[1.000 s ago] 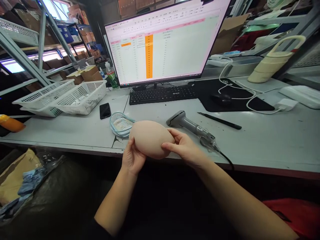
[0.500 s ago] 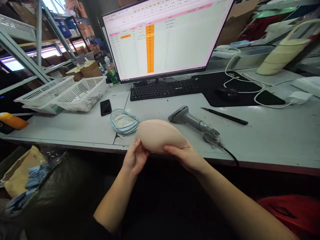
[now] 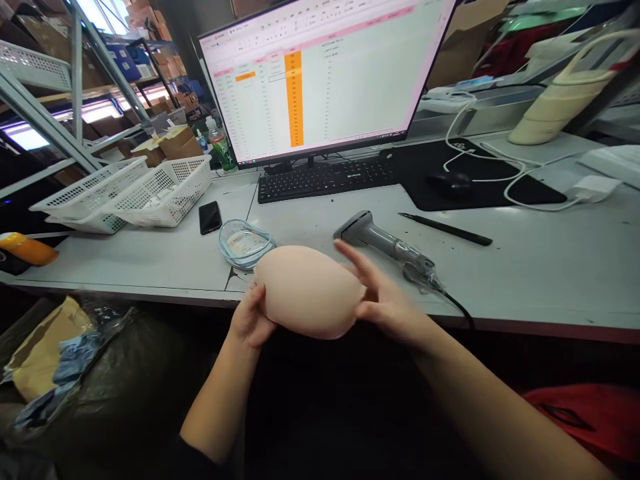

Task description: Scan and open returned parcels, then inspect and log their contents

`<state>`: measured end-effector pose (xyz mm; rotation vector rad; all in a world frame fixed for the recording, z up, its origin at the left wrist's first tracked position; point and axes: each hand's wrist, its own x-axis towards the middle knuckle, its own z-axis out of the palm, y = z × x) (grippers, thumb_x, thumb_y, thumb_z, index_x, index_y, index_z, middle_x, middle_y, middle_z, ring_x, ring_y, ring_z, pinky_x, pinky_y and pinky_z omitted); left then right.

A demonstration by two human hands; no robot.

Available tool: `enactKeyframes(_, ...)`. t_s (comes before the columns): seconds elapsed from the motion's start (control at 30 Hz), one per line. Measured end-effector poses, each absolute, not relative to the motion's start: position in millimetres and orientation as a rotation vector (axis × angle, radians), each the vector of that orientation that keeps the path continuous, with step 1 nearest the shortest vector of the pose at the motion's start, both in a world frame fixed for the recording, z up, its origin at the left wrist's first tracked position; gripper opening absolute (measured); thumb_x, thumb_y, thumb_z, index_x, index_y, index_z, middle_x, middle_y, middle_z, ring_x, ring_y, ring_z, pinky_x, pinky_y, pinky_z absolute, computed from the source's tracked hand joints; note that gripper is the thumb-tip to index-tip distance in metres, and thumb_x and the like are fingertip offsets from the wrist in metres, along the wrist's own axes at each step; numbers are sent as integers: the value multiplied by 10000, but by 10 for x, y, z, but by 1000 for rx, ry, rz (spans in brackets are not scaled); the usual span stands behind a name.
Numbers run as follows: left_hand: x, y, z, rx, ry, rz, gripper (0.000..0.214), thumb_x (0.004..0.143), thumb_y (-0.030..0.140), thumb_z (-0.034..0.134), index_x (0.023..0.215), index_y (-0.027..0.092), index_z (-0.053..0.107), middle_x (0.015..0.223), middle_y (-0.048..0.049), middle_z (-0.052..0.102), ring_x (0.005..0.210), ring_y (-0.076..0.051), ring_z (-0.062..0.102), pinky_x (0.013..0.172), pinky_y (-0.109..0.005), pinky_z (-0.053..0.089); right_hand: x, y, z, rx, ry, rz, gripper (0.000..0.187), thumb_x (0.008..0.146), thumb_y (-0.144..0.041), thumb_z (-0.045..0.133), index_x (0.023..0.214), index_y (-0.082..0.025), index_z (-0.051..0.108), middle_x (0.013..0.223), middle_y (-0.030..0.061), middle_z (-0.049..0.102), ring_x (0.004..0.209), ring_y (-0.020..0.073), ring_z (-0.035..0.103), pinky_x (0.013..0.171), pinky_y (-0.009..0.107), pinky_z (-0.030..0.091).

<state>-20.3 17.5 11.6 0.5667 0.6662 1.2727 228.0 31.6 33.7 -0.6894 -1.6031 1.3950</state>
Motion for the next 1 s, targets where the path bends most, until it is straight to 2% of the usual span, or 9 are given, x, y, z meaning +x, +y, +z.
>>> enactKeyframes(0.07, -215, 216, 121, 436, 646, 1219, 415, 772, 414, 791, 1126, 228, 681, 1198, -62, 712, 1299, -292, 558, 1101, -466, 451, 2329, 358, 335, -694, -1732, 1086, 1066, 726, -479, 850, 1583, -414, 219, 1595, 57, 381, 1442, 311, 394, 1120, 517, 426)
enactKeyframes(0.17, -193, 254, 126, 323, 633, 1164, 374, 894, 396, 657, 1215, 207, 648, 1256, -85, 691, 1378, -277, 489, 1138, -475, 416, 2365, 410, 308, -730, -1941, 574, 880, 730, -251, 841, 1494, -401, 430, 1587, 19, 392, 1485, 309, 319, 1218, 565, 274)
enactKeyframes(0.27, -83, 260, 170, 244, 649, 1218, 341, 955, 346, 580, 1268, 218, 624, 1249, -80, 697, 1344, -246, 529, 1135, -447, 431, 2305, 407, 237, -730, -1929, 415, 847, 788, -160, 738, 1528, -369, 383, 1573, 38, 412, 1460, 298, 367, 1195, 563, 335)
enactKeyframes(0.37, 92, 234, 257, 217, 660, 1371, 325, 990, 296, 526, 1297, 229, 610, 1280, -77, 683, 1305, -226, 564, 1117, -411, 459, 2203, 341, 164, -763, -1741, 468, 850, 884, -102, 584, 1586, -403, 211, 1590, 26, 378, 1451, 250, 385, 1140, 510, 434)
enactKeyframes(0.47, 278, 169, 276, 323, 661, 1602, 344, 953, 307, 609, 1290, 236, 615, 1330, -80, 651, 1300, -250, 565, 1089, -403, 485, 2081, 231, 115, -777, -1622, 628, 716, 929, -127, 531, 1554, -398, 310, 1593, 13, 371, 1478, 240, 335, 1198, 508, 350)
enactKeyframes(0.6, 479, 68, 97, 878, 850, 1760, 354, 810, 293, 784, 1154, 269, 704, 1222, -67, 683, 1250, -283, 587, 1124, -437, 439, 1806, 69, 81, -630, -1467, 1219, 948, 833, -353, 753, 1595, -333, 189, 1654, 65, 239, 1508, 274, 270, 1221, 514, 294)
enactKeyframes(0.67, 547, 30, 21, 1307, 956, 1616, 346, 778, 222, 791, 1118, 267, 744, 1185, -91, 682, 1241, -296, 578, 1170, -458, 377, 1662, 33, 79, -646, -1263, 1298, 1034, 738, -395, 839, 1576, -289, 243, 1621, 96, 315, 1475, 280, 341, 1228, 487, 291)
enactKeyframes(0.83, 523, -44, 135, 1897, 846, 1203, 496, 849, 110, 623, 1317, 272, 650, 1393, -119, 586, 1390, -315, 458, 1209, -501, 304, 1629, 158, 99, -820, -669, 1401, 441, 754, -483, 799, 1082, -217, 674, 1068, 80, 733, 1142, 296, 658, 1062, 472, 507)
enactKeyframes(1.0, -144, 163, 362, 2183, 824, 1105, 382, 870, 120, 573, 1153, 312, 742, 1237, -89, 693, 1264, -288, 588, 1193, -489, 327, 1933, 309, 148, -836, -604, 1384, 435, 703, -389, 846, 1081, -234, 699, 1107, 65, 743, 1132, 304, 667, 997, 469, 559)
